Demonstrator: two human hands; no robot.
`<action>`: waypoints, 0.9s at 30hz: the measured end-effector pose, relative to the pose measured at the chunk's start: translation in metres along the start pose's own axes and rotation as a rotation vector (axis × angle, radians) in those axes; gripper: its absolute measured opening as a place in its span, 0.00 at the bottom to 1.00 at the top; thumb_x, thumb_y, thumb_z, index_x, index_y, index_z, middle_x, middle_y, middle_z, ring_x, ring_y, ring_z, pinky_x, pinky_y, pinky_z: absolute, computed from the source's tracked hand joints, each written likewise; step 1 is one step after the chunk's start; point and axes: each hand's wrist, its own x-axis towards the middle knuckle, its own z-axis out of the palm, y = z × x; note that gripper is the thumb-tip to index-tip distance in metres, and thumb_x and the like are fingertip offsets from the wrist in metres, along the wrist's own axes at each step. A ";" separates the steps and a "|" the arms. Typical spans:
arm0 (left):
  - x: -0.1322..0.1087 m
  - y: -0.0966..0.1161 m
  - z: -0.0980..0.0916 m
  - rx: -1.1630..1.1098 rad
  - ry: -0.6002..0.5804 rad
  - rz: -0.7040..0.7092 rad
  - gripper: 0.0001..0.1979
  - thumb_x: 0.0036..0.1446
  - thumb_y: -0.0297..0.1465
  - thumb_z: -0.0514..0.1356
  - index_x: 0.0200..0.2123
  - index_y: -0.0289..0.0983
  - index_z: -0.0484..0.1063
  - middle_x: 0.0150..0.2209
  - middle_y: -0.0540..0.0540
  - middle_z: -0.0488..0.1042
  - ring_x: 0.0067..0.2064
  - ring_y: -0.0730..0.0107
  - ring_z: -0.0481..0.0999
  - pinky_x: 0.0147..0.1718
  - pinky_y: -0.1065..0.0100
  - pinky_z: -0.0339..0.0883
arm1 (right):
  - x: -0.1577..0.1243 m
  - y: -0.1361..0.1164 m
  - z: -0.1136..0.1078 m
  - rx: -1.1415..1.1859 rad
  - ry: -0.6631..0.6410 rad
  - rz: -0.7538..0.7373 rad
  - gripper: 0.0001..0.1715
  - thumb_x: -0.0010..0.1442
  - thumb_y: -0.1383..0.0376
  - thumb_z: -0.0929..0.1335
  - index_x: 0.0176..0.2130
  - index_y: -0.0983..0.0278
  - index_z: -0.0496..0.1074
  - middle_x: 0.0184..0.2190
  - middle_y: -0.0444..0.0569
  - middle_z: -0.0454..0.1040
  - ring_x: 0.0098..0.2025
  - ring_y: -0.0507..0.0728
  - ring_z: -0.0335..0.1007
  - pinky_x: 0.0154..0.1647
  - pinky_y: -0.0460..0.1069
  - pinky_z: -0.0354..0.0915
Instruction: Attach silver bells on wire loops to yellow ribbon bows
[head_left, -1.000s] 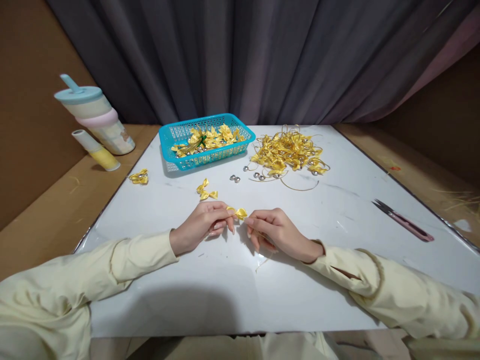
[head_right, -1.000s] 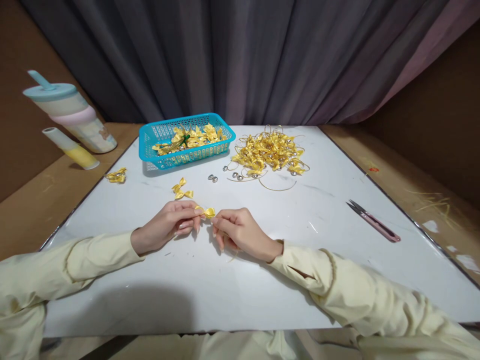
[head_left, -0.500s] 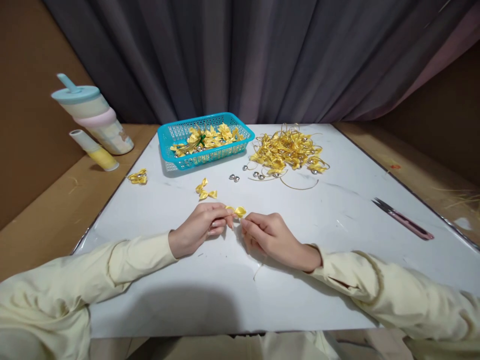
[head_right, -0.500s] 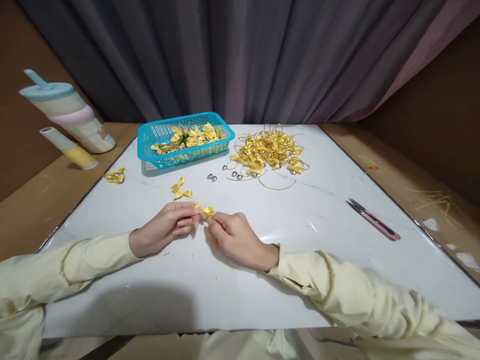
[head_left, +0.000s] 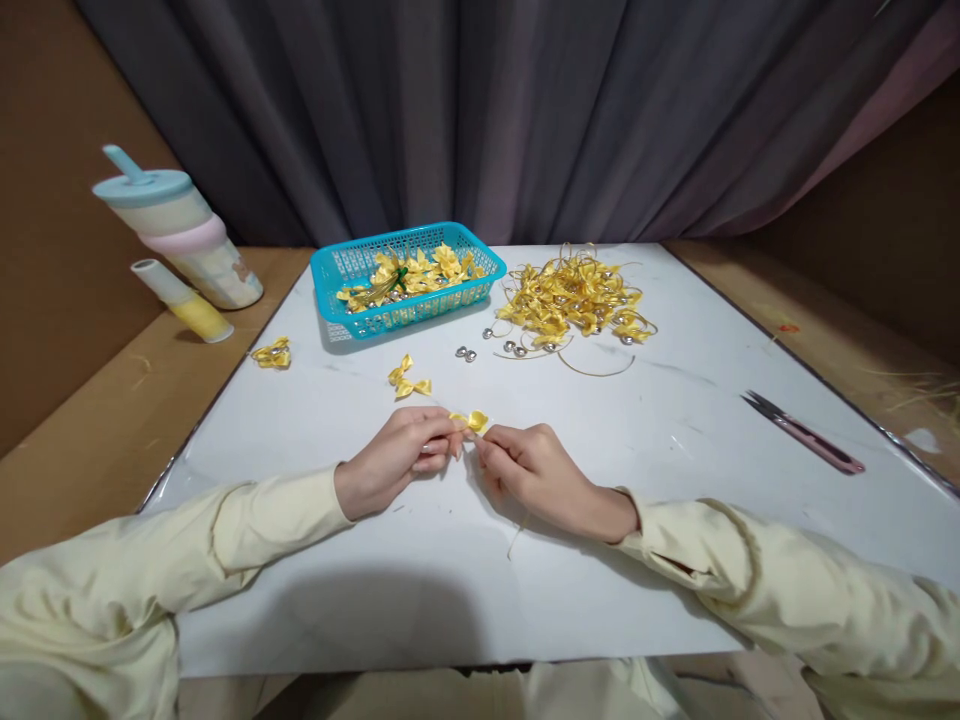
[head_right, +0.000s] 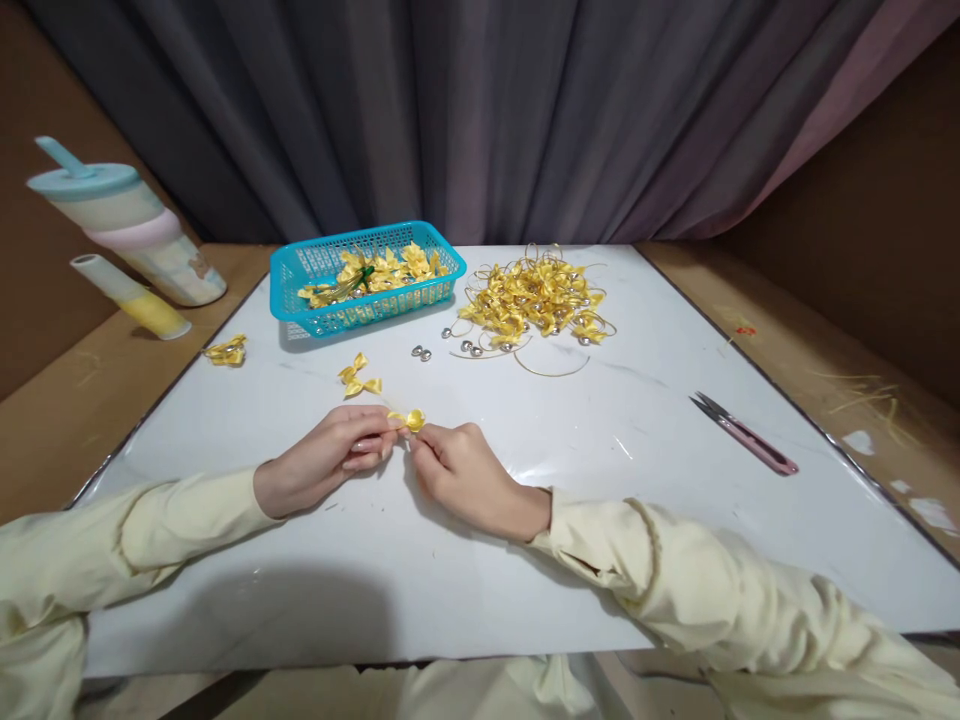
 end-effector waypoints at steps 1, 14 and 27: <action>0.000 0.001 0.000 0.003 0.002 -0.006 0.13 0.53 0.26 0.56 0.18 0.31 0.64 0.17 0.54 0.56 0.16 0.86 0.49 0.14 0.79 0.39 | 0.000 0.000 0.000 0.003 0.000 0.003 0.18 0.61 0.69 0.58 0.20 0.64 0.62 0.15 0.43 0.67 0.17 0.48 0.58 0.24 0.45 0.52; -0.003 0.001 0.001 0.050 0.005 -0.023 0.13 0.53 0.26 0.54 0.18 0.31 0.63 0.16 0.55 0.53 0.16 0.87 0.48 0.14 0.78 0.38 | 0.002 0.001 0.001 0.025 0.008 0.017 0.19 0.62 0.69 0.59 0.20 0.65 0.63 0.14 0.42 0.68 0.17 0.48 0.59 0.25 0.44 0.55; -0.003 0.000 0.004 0.084 -0.020 0.082 0.12 0.53 0.34 0.60 0.23 0.32 0.67 0.16 0.56 0.55 0.17 0.84 0.48 0.15 0.76 0.39 | 0.000 0.006 0.004 -0.128 0.120 -0.142 0.14 0.61 0.69 0.58 0.25 0.65 0.63 0.14 0.39 0.59 0.15 0.46 0.53 0.20 0.42 0.50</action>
